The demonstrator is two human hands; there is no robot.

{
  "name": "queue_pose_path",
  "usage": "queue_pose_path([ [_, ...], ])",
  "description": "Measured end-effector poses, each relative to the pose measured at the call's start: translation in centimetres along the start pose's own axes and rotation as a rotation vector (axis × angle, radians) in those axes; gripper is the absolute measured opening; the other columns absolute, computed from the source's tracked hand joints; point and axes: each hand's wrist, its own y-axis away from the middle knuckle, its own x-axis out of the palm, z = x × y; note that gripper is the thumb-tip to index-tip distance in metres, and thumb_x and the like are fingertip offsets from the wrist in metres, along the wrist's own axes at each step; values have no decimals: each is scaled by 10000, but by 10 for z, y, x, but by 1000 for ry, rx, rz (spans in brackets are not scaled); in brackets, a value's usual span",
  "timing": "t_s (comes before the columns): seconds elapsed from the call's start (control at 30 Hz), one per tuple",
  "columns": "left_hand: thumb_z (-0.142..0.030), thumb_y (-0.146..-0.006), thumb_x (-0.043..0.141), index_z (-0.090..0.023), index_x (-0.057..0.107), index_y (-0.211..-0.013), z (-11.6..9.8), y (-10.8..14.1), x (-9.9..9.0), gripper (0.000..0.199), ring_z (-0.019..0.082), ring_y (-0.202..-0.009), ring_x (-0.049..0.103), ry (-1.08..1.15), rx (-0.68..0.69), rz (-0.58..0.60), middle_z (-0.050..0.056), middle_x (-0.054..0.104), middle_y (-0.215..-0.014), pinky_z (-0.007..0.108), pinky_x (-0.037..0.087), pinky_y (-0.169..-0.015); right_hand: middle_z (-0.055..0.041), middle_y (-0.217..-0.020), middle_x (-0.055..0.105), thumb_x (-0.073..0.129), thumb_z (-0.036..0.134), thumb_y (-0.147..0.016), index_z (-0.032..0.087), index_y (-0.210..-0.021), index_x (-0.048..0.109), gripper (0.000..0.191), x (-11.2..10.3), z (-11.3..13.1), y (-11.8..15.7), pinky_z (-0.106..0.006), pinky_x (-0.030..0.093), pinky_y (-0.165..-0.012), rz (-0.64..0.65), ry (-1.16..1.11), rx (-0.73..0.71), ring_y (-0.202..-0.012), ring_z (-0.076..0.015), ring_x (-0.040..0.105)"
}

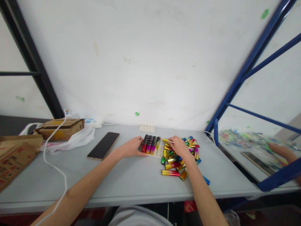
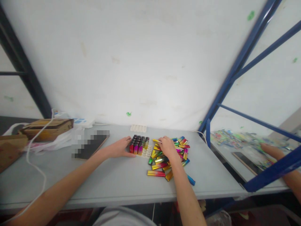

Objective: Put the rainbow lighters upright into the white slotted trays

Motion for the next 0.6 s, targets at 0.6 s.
queue_pose_path([
  [0.6, -699, -770, 784, -198, 671, -1088, -2, -1, 0, 604, 336, -1079, 655, -26, -10, 11, 117, 671, -1119, 410, 525, -985, -99, -940, 714, 398, 594, -1069, 244, -923, 588, 424, -12, 40, -6, -382, 535, -844, -374, -481, -9, -895, -253, 669],
])
